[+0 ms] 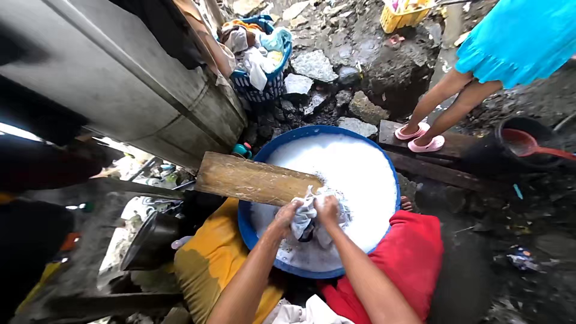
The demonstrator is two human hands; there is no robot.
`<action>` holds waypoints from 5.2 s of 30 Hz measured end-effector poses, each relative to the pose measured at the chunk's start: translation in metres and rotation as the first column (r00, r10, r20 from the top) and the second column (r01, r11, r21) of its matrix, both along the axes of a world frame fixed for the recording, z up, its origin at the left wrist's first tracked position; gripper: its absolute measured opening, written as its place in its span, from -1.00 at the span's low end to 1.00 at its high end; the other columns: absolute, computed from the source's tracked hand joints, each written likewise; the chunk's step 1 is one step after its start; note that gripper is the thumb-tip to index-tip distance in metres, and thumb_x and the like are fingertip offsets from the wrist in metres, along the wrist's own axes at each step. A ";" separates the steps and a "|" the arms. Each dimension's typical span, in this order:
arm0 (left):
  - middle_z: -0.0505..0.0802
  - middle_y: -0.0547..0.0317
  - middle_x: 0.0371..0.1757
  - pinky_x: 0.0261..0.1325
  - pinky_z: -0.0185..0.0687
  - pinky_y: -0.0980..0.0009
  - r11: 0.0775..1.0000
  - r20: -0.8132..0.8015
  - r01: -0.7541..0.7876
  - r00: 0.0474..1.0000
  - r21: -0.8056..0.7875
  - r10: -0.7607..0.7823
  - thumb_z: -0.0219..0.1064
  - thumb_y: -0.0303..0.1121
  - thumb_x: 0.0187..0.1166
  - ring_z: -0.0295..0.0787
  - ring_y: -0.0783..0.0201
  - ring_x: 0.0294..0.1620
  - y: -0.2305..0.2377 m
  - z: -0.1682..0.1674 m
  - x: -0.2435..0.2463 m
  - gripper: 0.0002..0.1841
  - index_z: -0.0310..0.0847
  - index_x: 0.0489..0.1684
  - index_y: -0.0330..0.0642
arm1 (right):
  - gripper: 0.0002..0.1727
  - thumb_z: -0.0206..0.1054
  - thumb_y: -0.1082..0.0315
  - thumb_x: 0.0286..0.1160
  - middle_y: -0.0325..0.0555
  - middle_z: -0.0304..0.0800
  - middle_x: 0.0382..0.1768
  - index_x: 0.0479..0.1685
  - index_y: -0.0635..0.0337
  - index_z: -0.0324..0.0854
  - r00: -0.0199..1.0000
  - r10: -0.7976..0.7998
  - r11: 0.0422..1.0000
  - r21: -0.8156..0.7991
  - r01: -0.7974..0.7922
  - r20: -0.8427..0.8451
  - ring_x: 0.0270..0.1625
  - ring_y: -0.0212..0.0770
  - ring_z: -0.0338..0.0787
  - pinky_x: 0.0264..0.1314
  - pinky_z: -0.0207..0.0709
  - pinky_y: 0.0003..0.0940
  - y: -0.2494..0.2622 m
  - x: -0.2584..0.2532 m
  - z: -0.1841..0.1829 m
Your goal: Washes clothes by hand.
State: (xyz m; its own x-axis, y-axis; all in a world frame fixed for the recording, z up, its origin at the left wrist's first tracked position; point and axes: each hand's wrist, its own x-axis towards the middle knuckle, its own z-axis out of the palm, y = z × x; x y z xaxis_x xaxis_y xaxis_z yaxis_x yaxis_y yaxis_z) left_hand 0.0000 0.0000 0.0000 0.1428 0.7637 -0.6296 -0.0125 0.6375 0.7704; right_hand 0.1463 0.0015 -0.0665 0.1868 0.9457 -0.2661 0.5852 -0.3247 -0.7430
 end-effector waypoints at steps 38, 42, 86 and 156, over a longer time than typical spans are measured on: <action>0.30 -0.42 0.77 0.72 0.00 -0.39 0.810 -0.754 0.528 0.417 -0.253 -0.508 0.05 0.16 0.79 0.09 -0.39 0.82 -0.017 -0.089 -0.011 -0.21 0.19 0.77 -0.36 | -0.46 0.42 0.31 0.60 0.44 0.55 0.46 0.49 0.40 0.49 0.983 0.147 0.962 -0.218 -0.167 -0.106 0.48 0.32 0.61 0.53 0.45 0.25 0.002 0.056 0.040; 0.23 -0.35 0.82 0.66 0.17 -0.33 0.736 -0.795 0.575 0.228 -0.356 -0.562 0.07 0.29 0.71 0.31 -0.31 0.73 -0.021 -0.077 -0.020 -0.12 0.23 0.76 -0.32 | -0.28 0.39 0.39 0.51 0.51 0.18 0.72 0.73 0.23 0.32 0.920 0.365 0.830 -0.497 -0.252 0.143 0.65 0.54 0.36 0.57 0.34 0.43 -0.017 0.019 0.001; 0.16 0.06 0.92 0.57 -0.72 -0.70 0.623 -0.986 0.777 0.160 0.092 -0.055 0.55 -0.03 0.47 -0.40 -0.39 0.92 0.106 -0.019 -0.184 -0.64 0.86 0.13 0.03 | -0.22 0.43 0.16 0.59 0.54 0.42 0.57 0.63 0.55 0.29 0.954 -0.263 0.811 -0.502 0.301 0.146 0.68 0.35 0.42 0.71 0.24 0.22 0.055 0.107 -0.040; 0.78 0.13 0.47 0.50 -0.22 -0.76 0.388 -0.919 0.833 0.359 0.394 0.164 0.49 -0.24 0.48 0.45 -0.27 0.67 0.049 -0.032 -0.243 -0.87 0.92 -0.18 0.03 | -0.37 0.47 0.03 0.55 0.31 0.85 0.00 0.31 0.45 0.57 0.961 0.276 0.958 0.075 -0.277 0.028 0.07 0.25 0.87 0.16 0.70 0.23 0.034 -0.202 0.023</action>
